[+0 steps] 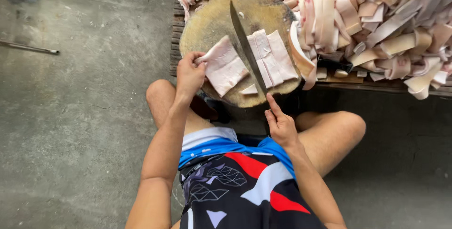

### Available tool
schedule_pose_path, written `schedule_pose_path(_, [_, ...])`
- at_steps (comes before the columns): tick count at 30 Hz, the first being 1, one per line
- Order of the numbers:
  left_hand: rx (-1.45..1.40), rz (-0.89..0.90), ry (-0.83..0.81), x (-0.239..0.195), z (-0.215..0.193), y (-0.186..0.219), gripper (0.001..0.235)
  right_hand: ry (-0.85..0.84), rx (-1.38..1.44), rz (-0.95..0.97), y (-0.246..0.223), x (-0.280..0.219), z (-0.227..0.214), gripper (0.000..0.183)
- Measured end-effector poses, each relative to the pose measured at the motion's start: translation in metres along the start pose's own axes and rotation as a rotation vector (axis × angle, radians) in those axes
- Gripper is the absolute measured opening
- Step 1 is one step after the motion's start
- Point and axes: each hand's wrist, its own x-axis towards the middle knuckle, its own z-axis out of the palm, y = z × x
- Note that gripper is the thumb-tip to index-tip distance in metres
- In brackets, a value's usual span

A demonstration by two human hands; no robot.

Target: The person sits on the floor and uses a large knife to slice sheets of raw pork belly into strips on a round wooden cutting board. The person repeatedly picks up sheets, cuts them into uniform strips, and places the cut pieces onto a pile on a nearby table.

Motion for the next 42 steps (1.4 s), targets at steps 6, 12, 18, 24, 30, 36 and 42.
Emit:
schedule_pose_path(6, [0.028, 0.068, 0.133, -0.005, -0.007, 0.015, 0.029, 0.155, -0.039, -0.144, -0.019, 0.019, -0.015, 0.056])
schedule_pose_path(12, [0.703, 0.775, -0.05, -0.068, 0.011, 0.029, 0.028, 0.166, -0.022, -0.209, -0.031, -0.022, -0.015, 0.056])
schedule_pose_path(18, [0.675, 0.714, -0.094, -0.087, 0.047, 0.006, 0.015, 0.136, -0.016, -0.325, -0.03, -0.046, 0.013, 0.054])
schedule_pose_path(24, [0.677, 0.723, -0.068, -0.086, 0.049, 0.002, 0.01, 0.093, 0.061, -0.232, -0.039, -0.051, 0.006, 0.058])
schedule_pose_path(30, [0.679, 0.699, -0.1, -0.086, 0.049, 0.001, 0.01, 0.129, 0.172, -0.473, -0.019, -0.071, 0.002, 0.058])
schedule_pose_path(36, [0.649, 0.721, -0.072, -0.087, 0.05, 0.008, 0.021, 0.032, 0.105, -0.132, -0.007, -0.046, 0.031, 0.062])
schedule_pose_path(42, [0.508, 0.672, -0.078, -0.069, 0.09, 0.005, 0.015, 0.107, 0.425, 0.02, -0.004, -0.03, 0.005, 0.061])
